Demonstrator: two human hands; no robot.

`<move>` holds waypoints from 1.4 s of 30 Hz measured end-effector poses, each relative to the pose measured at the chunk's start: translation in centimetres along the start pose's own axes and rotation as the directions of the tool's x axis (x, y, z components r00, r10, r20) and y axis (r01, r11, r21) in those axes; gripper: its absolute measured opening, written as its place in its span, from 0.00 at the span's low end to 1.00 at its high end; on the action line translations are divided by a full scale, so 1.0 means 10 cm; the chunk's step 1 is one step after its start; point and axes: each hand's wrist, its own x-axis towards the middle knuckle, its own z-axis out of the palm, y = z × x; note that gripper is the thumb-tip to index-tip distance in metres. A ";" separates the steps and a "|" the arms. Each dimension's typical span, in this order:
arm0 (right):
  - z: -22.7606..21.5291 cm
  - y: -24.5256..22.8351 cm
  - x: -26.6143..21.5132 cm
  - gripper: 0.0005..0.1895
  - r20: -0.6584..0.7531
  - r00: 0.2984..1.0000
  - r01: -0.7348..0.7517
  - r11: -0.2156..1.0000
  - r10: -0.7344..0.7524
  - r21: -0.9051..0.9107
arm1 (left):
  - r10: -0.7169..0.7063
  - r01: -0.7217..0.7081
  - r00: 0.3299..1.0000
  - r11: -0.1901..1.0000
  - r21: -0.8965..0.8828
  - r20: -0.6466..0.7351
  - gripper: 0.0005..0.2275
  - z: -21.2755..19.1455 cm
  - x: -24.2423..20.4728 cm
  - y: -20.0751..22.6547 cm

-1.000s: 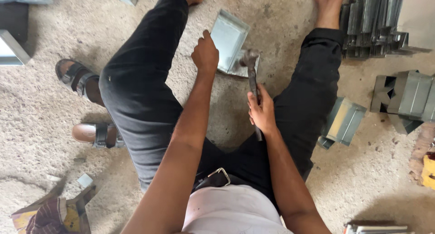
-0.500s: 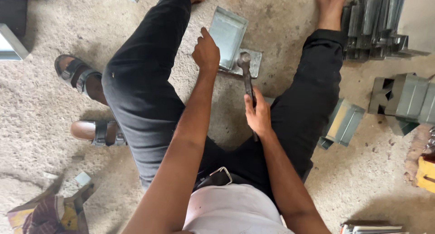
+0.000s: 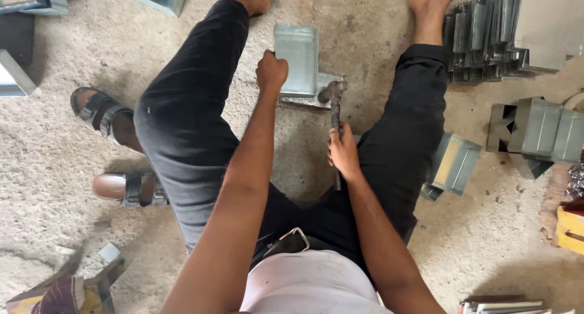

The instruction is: The person sits on the floor and repeatedly hammers a small rectangular metal piece placed on a metal block. They adjust the metal piece's position between strikes and occasionally move finished pieces aside. The task involves repetitive striking to shape or flatten the metal.

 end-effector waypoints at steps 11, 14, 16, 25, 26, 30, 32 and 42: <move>0.18 0.04 -0.27 0.20 -0.115 0.900 0.335 0.835 -0.421 -0.436 | 0.542 -0.605 0.776 0.784 -0.137 -0.323 0.23 0.35 -0.65 -0.33; 0.22 0.07 -0.13 0.17 -0.131 0.833 0.412 0.762 -0.537 -0.500 | 0.569 -0.637 0.761 0.748 -0.188 -0.311 0.20 0.41 -0.61 -0.42; 0.23 0.10 0.05 0.15 -0.101 0.860 0.388 0.768 -0.501 -0.509 | 0.540 -0.591 0.799 0.787 -0.180 -0.265 0.22 0.42 -0.64 -0.49; 0.23 0.24 0.33 0.15 -0.129 0.847 0.360 0.734 -0.516 -0.575 | 0.547 -0.581 0.800 0.809 -0.087 -0.248 0.25 0.51 -0.58 -0.53; 0.17 0.21 0.33 0.14 -0.103 0.857 0.368 0.738 -0.505 -0.566 | 0.552 -0.583 0.797 0.809 -0.076 -0.244 0.25 0.49 -0.56 -0.48; 0.25 0.17 0.31 0.15 -0.181 0.828 0.358 0.750 -0.530 -0.556 | 0.619 -0.669 0.720 0.740 -0.074 -0.314 0.23 0.39 -0.65 -0.39; 0.20 0.28 0.26 0.17 -0.132 0.905 0.259 0.772 -0.403 -0.581 | 0.535 -0.565 0.820 0.813 -0.141 -0.202 0.23 0.32 -0.69 -0.31; 0.25 0.20 0.53 0.13 -0.137 0.861 0.342 0.756 -0.490 -0.559 | 0.705 -0.708 0.702 0.706 0.011 -0.103 0.42 -0.70 -1.28 0.27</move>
